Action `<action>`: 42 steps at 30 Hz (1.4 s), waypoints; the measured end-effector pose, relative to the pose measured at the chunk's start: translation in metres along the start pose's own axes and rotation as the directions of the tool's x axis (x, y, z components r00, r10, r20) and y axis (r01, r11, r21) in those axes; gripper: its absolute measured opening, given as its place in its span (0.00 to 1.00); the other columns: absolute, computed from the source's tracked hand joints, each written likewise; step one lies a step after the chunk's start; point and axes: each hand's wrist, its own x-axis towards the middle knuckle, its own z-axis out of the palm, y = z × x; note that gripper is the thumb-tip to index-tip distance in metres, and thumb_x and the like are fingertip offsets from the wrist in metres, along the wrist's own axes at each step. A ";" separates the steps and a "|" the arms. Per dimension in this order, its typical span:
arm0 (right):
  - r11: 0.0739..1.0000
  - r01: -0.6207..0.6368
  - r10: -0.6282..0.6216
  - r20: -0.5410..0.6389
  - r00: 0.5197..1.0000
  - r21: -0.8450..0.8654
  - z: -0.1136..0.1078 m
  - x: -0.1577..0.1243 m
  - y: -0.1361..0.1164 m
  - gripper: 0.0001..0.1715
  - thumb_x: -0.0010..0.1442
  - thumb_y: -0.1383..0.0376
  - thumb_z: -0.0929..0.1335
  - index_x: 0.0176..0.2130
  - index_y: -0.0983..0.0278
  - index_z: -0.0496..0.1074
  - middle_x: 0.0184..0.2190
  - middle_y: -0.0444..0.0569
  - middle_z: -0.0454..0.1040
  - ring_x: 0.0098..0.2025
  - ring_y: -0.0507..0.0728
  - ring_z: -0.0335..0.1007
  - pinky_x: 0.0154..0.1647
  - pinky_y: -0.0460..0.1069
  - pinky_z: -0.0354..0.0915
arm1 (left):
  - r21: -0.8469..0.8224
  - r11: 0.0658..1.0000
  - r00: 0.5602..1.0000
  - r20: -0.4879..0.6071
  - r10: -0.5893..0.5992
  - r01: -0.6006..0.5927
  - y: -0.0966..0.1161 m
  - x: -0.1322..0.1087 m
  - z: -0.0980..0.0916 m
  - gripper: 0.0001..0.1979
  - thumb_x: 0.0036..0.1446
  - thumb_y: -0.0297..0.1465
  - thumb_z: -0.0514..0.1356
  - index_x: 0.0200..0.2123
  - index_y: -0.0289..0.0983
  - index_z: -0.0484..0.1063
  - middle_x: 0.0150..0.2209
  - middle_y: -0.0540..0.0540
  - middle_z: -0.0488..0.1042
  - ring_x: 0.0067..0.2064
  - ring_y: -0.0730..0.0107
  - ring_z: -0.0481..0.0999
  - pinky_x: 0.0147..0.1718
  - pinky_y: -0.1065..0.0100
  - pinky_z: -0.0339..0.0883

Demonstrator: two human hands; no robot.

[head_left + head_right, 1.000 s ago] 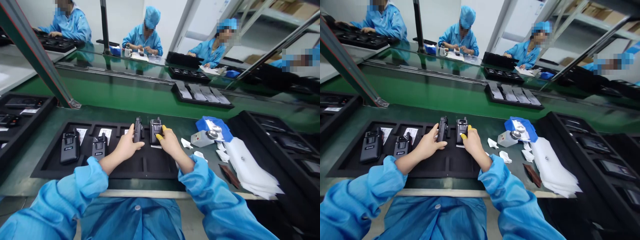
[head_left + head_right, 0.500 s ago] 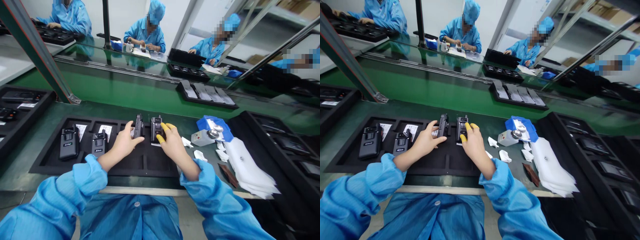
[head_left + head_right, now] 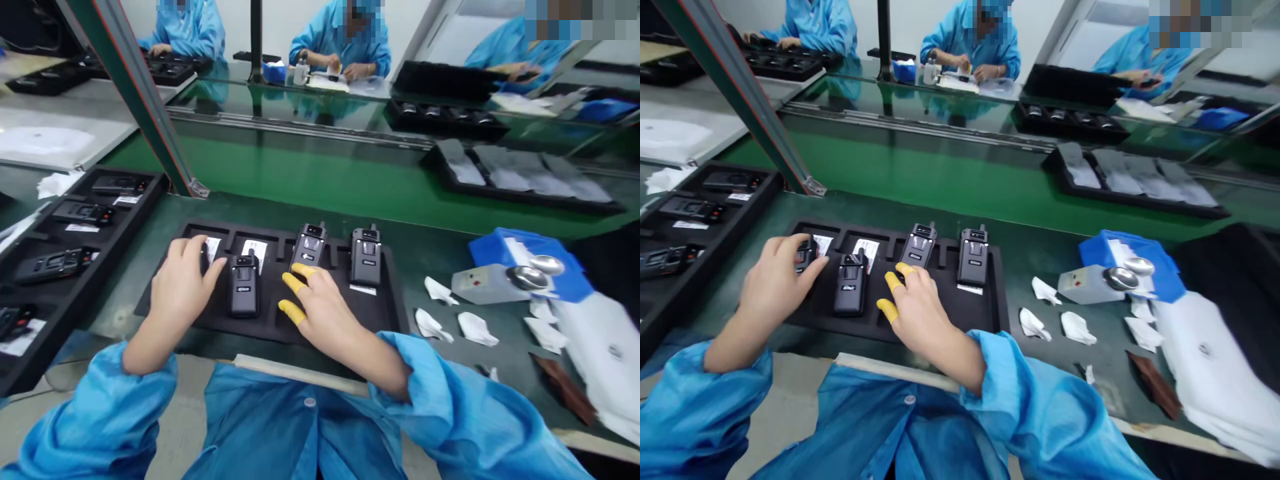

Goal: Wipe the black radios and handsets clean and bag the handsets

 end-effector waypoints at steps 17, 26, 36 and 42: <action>0.870 -0.048 0.034 0.037 0.999 0.490 0.044 0.042 -0.051 0.39 0.52 0.59 0.72 0.60 0.65 0.62 0.61 0.62 0.61 0.63 0.65 0.56 0.60 0.63 0.58 | -0.144 0.940 0.936 0.215 -0.277 0.311 -0.047 0.006 0.010 0.43 0.45 0.41 0.61 0.62 0.31 0.51 0.42 0.36 0.74 0.44 0.45 0.76 0.43 0.50 0.67; 0.582 -0.207 0.178 0.125 0.976 0.786 0.045 0.047 -0.056 0.52 0.44 0.63 0.75 0.64 0.57 0.54 0.48 0.51 0.74 0.40 0.55 0.73 0.42 0.53 0.72 | -0.864 0.141 0.849 0.422 -0.319 0.483 -0.073 -0.003 0.009 0.40 0.39 0.41 0.63 0.57 0.34 0.59 0.40 0.42 0.75 0.34 0.63 0.76 0.33 0.61 0.72; 0.896 -0.197 0.103 0.247 0.964 0.397 0.026 0.066 -0.071 0.17 0.51 0.61 0.69 0.42 0.64 0.72 0.36 0.51 0.76 0.36 0.58 0.72 0.37 0.51 0.66 | -0.923 -0.003 0.916 0.383 -0.119 0.386 -0.054 -0.017 0.019 0.27 0.31 0.40 0.70 0.37 0.36 0.70 0.34 0.44 0.77 0.35 0.61 0.77 0.37 0.61 0.72; 0.777 -0.237 0.169 0.170 0.971 0.584 0.029 0.057 -0.050 0.15 0.48 0.67 0.67 0.39 0.62 0.73 0.31 0.45 0.78 0.30 0.55 0.72 0.31 0.48 0.67 | -0.931 0.014 0.921 0.357 -0.156 0.364 -0.048 -0.020 0.023 0.24 0.32 0.34 0.70 0.36 0.35 0.71 0.34 0.46 0.75 0.36 0.65 0.76 0.40 0.62 0.70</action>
